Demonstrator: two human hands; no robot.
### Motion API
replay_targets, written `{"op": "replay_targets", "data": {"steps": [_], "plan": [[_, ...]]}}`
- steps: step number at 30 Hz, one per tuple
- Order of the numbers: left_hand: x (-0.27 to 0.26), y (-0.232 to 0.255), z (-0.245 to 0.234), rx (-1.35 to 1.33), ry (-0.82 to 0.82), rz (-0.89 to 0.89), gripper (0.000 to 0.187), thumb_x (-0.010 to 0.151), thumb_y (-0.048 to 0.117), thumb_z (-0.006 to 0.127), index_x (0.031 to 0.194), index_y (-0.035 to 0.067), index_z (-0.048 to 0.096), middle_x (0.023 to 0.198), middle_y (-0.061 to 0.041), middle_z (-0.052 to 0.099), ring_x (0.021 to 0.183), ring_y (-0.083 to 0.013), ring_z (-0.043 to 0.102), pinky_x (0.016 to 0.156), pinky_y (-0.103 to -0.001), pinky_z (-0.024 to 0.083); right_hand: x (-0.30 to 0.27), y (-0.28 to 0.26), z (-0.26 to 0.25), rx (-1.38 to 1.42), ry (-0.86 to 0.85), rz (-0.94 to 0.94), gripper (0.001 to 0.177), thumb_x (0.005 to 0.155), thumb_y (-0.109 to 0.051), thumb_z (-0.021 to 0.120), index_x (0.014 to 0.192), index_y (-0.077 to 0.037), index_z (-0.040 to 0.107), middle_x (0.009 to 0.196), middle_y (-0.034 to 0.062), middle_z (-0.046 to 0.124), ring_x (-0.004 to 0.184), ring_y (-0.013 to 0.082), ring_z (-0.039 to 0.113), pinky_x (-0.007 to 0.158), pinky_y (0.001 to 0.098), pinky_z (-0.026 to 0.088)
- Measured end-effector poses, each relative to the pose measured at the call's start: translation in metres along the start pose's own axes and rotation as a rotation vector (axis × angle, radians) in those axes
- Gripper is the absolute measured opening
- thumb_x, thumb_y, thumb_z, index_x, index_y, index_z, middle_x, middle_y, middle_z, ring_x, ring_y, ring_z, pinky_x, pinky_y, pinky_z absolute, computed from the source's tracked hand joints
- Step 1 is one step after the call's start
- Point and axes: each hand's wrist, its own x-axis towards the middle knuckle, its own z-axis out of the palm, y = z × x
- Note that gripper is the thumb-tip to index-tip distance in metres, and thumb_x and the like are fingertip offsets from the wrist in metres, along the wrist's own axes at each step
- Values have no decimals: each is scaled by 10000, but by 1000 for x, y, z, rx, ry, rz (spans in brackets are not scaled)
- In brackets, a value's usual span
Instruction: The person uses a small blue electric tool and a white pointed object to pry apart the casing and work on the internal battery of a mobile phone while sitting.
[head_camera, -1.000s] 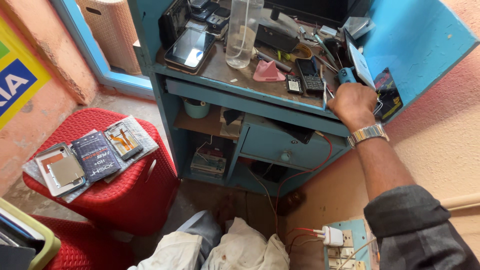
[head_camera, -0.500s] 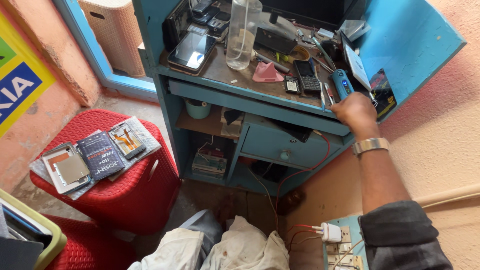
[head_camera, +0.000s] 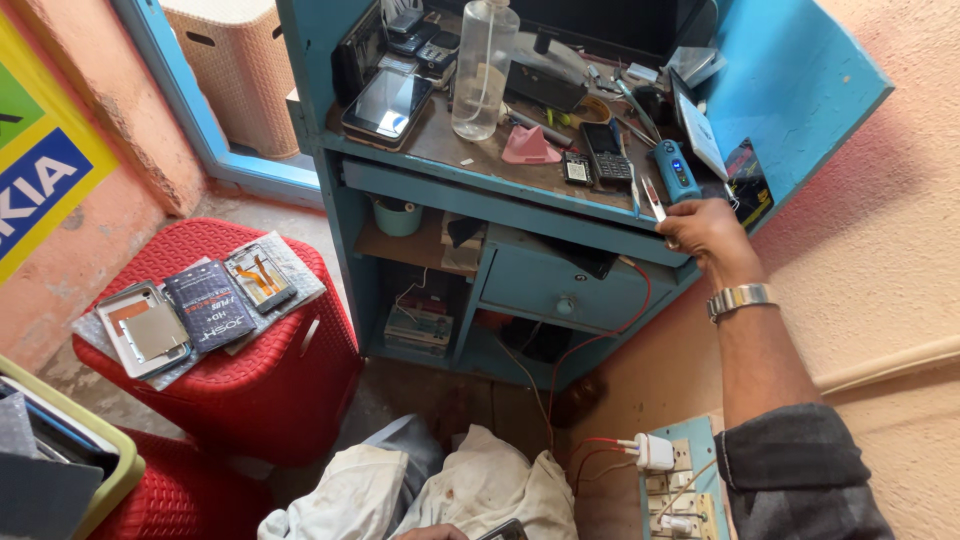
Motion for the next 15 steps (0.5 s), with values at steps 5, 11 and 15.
{"op": "replay_targets", "data": {"steps": [5,11,15], "plan": [[-15,-4,-2,-289,-35,208,360,1029,271,676,1324,75,615,1151,-26,663,1112,-109,630,1009,-271,469,-14,5,-10,189,26,106,209,863,-12,742,1054,65,705,900,101,692,690,156,641,594,270,588],[-47,16,2,-578,39,268,513,943,242,759,1355,50,521,1237,-106,626,1169,-178,622,1016,-320,497,-107,14,-1,786,-116,61,51,968,-35,596,949,12,601,835,157,624,651,233,644,610,336,586],[-84,72,21,-722,360,76,632,763,120,738,1358,123,524,1229,-67,651,1053,-197,647,849,-370,526,-234,39,43,914,-340,-32,176,906,31,507,1057,-4,590,947,112,664,804,203,653,739,290,573]]}}
